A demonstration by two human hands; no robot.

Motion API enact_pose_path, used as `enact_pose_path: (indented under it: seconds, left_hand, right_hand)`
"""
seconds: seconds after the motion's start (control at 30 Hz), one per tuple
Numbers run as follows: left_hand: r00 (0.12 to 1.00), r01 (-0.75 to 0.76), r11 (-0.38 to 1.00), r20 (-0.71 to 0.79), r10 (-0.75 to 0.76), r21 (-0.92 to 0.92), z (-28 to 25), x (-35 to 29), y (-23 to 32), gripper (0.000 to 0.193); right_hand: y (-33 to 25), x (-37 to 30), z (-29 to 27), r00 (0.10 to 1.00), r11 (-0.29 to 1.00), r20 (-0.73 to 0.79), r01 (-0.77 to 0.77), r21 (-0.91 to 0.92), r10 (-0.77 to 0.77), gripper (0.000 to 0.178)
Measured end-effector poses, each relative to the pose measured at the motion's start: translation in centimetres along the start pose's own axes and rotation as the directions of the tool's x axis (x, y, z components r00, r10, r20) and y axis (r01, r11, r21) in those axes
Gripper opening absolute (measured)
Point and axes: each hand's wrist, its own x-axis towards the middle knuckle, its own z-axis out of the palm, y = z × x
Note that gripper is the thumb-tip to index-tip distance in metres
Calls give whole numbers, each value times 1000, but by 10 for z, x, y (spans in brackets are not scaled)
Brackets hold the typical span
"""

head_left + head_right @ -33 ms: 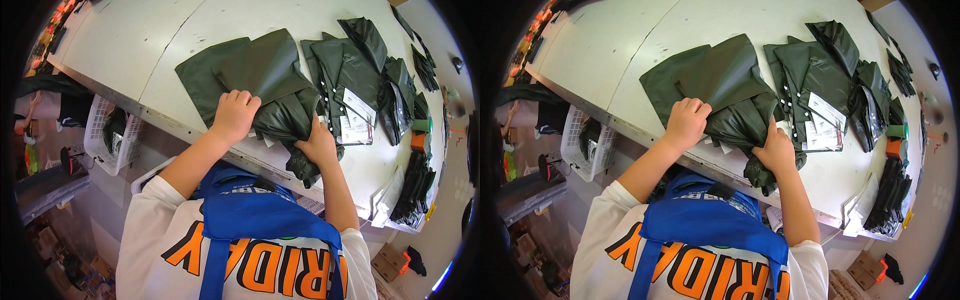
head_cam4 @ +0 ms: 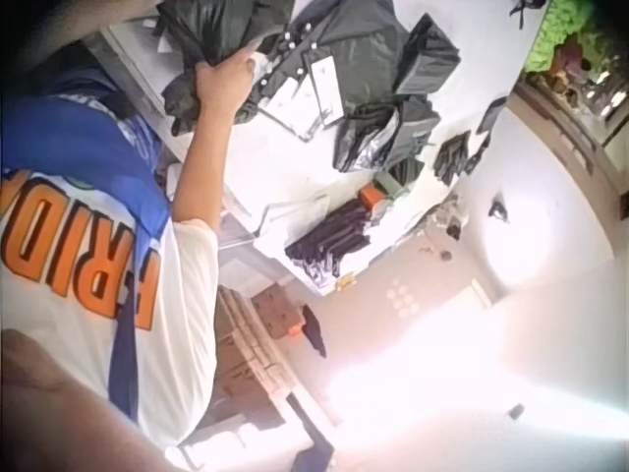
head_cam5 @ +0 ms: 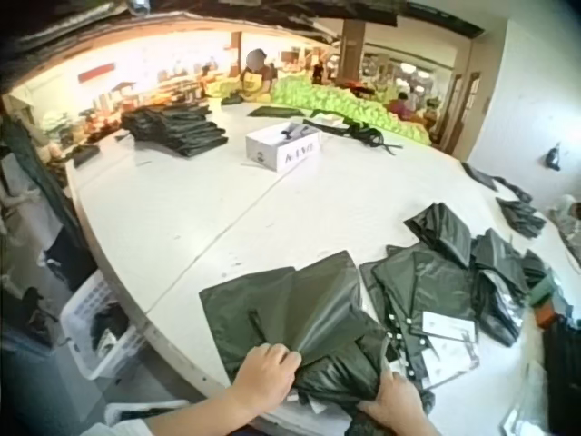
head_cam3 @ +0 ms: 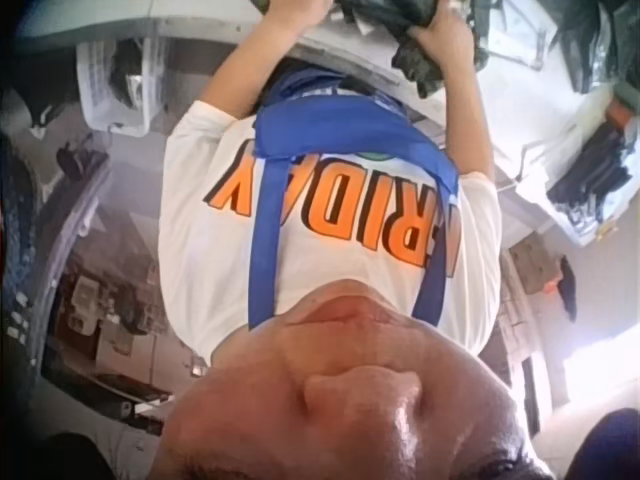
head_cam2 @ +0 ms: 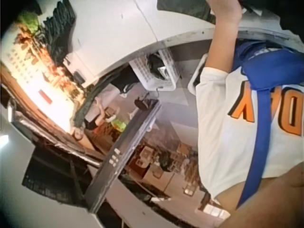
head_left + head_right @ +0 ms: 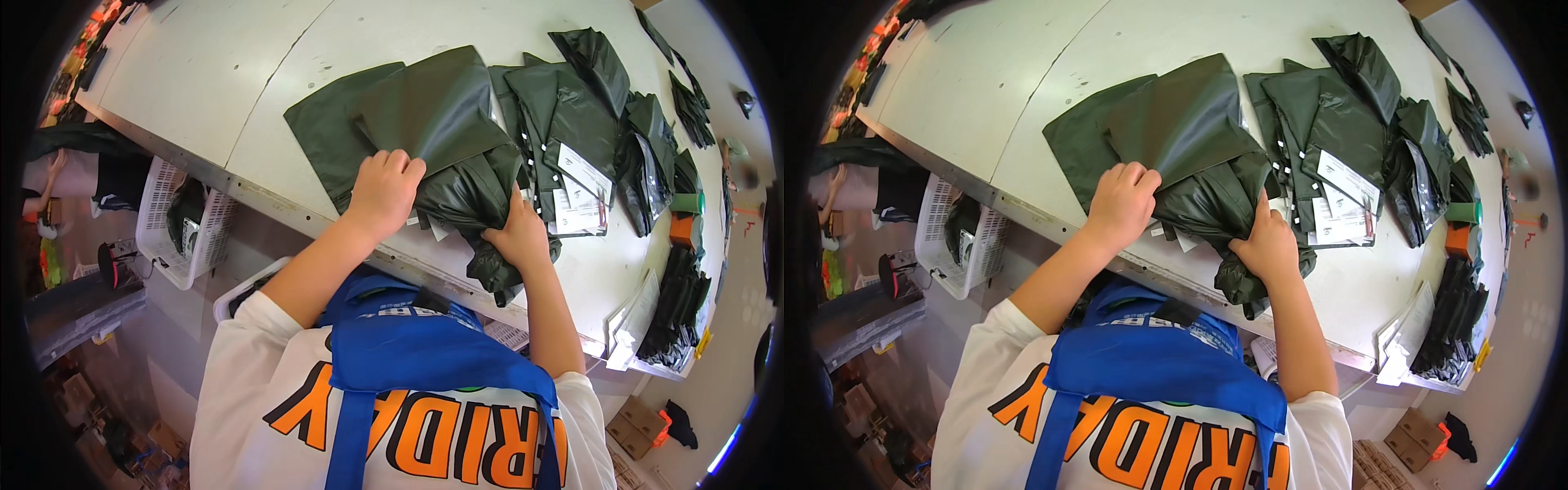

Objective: The person folds a dark green jacket on a white table. They smooth the fabric, fold the sleeves inward, fold the body in half, and then fold it again into a compact rectangle. The person then places the folded jacket into a white plastic basket.

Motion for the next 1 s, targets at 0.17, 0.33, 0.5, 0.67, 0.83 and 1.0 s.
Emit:
enact_pose_path:
  seconds: [0.17,0.33,0.5,0.67,0.83,1.0]
  left_hand:
    - [996,74,990,50,-69,-116,5,-10,25,18]
    - [994,-10,980,106,32,-199,13,-18,59,18]
    - [992,-39,992,113,52,-118,9,4,86,25]
    - [988,70,996,141,-62,-55,12,58,73,25]
    - [984,78,985,172,-52,-151,39,70,59,11]
    - [928,-344,889,35,371,-303,48,52,96,6]
  right_hand:
    - [16,-4,13,996,989,-37,-75,124,80,104]
    - [7,-10,16,991,960,4,-133,248,136,104]
    - [-11,-17,18,999,985,-43,20,174,-12,112]
    - [-24,-31,11,996,989,-74,54,137,-44,112]
    - [-17,-40,11,983,987,-113,149,58,-142,101]
    - [-8,-35,21,985,975,-132,136,177,-113,62]
